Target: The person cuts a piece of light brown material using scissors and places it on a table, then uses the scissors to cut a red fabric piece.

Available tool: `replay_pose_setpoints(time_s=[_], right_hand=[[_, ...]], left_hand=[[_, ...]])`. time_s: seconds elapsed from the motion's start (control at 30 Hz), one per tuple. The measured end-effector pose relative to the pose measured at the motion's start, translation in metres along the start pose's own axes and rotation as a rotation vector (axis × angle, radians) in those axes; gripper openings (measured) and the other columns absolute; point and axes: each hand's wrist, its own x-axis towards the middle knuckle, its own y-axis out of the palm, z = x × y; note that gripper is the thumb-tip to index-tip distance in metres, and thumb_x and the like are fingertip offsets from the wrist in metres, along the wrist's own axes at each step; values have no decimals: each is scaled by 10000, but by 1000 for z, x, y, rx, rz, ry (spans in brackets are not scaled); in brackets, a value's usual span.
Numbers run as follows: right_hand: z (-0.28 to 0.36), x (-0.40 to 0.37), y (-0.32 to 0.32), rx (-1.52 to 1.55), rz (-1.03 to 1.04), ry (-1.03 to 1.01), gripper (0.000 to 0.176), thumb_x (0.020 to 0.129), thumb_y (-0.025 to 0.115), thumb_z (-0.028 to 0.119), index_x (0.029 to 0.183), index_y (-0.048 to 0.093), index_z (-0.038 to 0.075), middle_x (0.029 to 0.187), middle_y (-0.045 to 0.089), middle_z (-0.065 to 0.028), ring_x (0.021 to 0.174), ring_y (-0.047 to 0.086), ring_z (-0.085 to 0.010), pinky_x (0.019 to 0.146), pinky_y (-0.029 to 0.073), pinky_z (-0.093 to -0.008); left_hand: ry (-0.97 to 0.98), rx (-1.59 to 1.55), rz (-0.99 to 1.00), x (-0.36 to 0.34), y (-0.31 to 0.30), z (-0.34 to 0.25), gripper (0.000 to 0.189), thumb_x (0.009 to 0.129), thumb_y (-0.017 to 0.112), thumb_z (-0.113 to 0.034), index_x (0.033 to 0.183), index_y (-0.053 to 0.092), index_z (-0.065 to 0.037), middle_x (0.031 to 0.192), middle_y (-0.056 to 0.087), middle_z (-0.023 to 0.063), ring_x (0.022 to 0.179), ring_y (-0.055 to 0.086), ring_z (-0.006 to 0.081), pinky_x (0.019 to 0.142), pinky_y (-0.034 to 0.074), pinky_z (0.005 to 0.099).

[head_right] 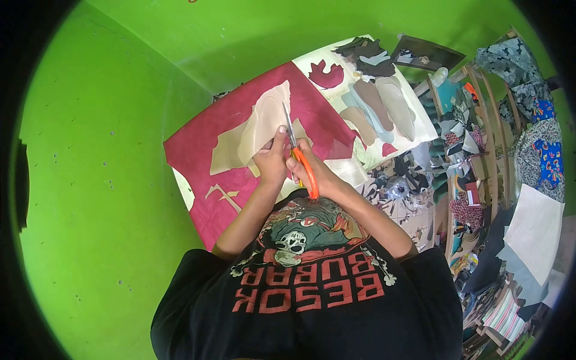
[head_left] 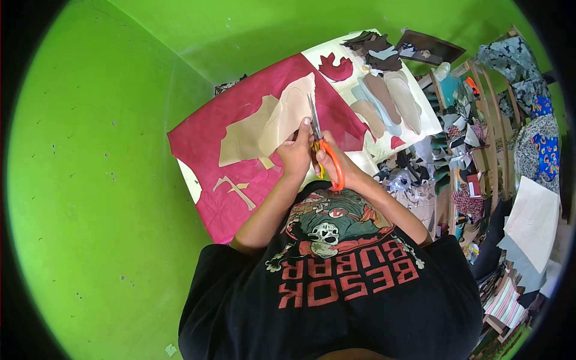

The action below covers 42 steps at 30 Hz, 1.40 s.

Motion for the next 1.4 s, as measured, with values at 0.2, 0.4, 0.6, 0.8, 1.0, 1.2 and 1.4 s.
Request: replay_pose_setpoints(time_s=[0.2,0.4,0.6,0.8,1.0,1.2,1.4], right_hand=[[-12,2,1,-54,-27,-9,913,862,422,869,1192,324,23,863,495,-77,738,543,-164,663,463,-300],[-21,9,1,62,-22,-91,964,859,451,863,1277,309,6,818,501,-67,706,527,-155,620,453,-309],[-10,15,7,38,18,6,1019,782,441,924,1255,351,27,810,482,-53,673,509,-143,609,431,-287],[-16,25,11,6,-12,6,1027,763,482,919,1264,373,29,788,486,-43,627,502,-135,571,423,-287],[-14,30,13,85,-35,10,956,786,532,871,1218,419,25,756,506,-37,579,502,-115,516,413,-257],[-31,34,9,136,-30,38,704,909,657,654,1168,440,36,756,506,-27,543,482,-101,480,407,-253],[-37,42,9,-6,-28,-1,580,945,689,539,1148,440,56,752,497,-20,540,483,-95,474,409,-253]], left_hand=[[-43,15,-15,-4,1,-9,208,972,716,-116,1121,665,20,1025,706,74,895,655,117,733,541,281],[-90,72,39,-2,-7,-5,198,967,732,-152,1063,681,13,920,710,57,832,662,121,706,542,279],[-20,74,-21,6,-20,2,196,952,752,-171,1021,687,1,885,688,40,771,619,109,681,503,274],[27,55,-40,11,-24,-2,188,941,760,-163,1019,678,-13,881,669,19,758,594,98,694,486,283],[-29,104,-24,18,-25,-3,185,945,750,-149,1028,664,-8,910,668,17,796,598,96,718,485,282],[110,29,-110,25,-24,-1,109,966,715,-108,925,671,-17,771,644,-10,663,575,89,619,465,266],[-145,209,-166,38,-34,4,111,963,707,-106,944,671,-2,884,670,-1,763,586,88,670,468,269]])
